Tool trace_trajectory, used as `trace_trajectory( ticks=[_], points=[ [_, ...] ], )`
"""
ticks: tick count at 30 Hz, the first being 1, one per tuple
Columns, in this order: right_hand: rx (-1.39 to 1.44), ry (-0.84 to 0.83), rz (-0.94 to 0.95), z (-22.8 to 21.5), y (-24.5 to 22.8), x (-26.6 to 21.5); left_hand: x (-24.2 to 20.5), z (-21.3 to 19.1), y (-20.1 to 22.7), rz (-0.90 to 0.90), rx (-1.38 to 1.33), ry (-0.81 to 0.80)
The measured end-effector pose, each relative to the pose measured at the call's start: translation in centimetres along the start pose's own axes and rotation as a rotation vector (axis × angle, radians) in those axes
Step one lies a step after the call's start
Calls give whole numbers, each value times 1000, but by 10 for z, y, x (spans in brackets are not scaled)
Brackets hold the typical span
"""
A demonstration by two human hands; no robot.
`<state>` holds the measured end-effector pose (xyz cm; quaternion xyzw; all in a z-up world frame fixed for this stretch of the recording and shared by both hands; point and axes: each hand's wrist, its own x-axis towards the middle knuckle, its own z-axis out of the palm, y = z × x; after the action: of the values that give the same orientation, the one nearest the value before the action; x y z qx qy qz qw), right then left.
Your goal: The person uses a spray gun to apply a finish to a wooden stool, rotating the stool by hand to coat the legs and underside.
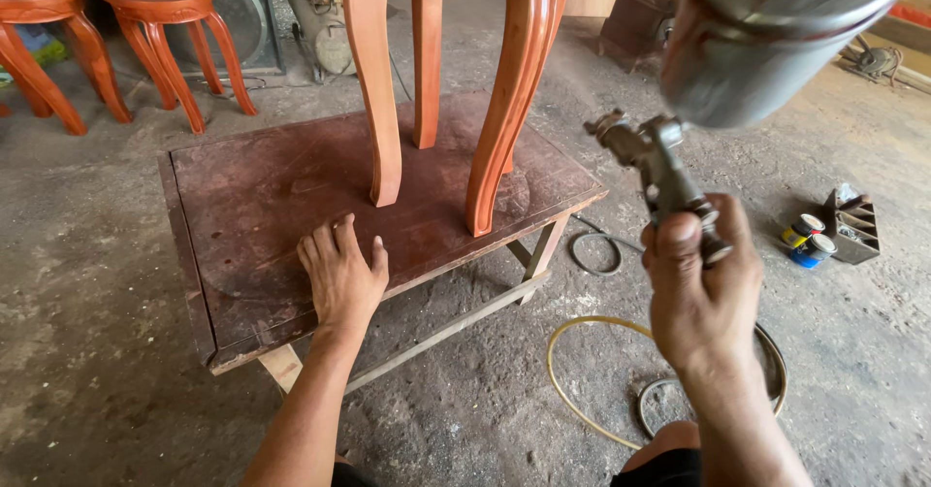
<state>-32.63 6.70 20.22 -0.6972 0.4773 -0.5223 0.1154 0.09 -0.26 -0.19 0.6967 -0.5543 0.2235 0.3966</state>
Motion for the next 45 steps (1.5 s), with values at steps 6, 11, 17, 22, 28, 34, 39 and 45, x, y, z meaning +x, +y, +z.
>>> trace_trajectory(
  ticks=[6,11,17,22,28,34,39,45],
  points=[
    [290,32,-162,-6,-12,11,0,0,0,-1,-12,8],
    [151,14,-110,1,-3,6,0,-2,0,-5,-38,14],
    [-16,-66,52,11,22,-34,-1,1,-1,-5,-20,20],
    [-191,-159,144,26,62,-76,-2,4,-2,-21,7,-5],
    [-320,-358,418,53,91,-98,-1,4,-3,-29,-9,-30],
    [-223,-246,205,58,63,-86,-3,2,-2,-27,-21,10],
    [-160,-104,183,41,28,-45,-2,5,-2,-45,-3,-6],
    [60,52,-98,24,-18,-3,-1,7,-2,-73,11,-41]
  ],
)
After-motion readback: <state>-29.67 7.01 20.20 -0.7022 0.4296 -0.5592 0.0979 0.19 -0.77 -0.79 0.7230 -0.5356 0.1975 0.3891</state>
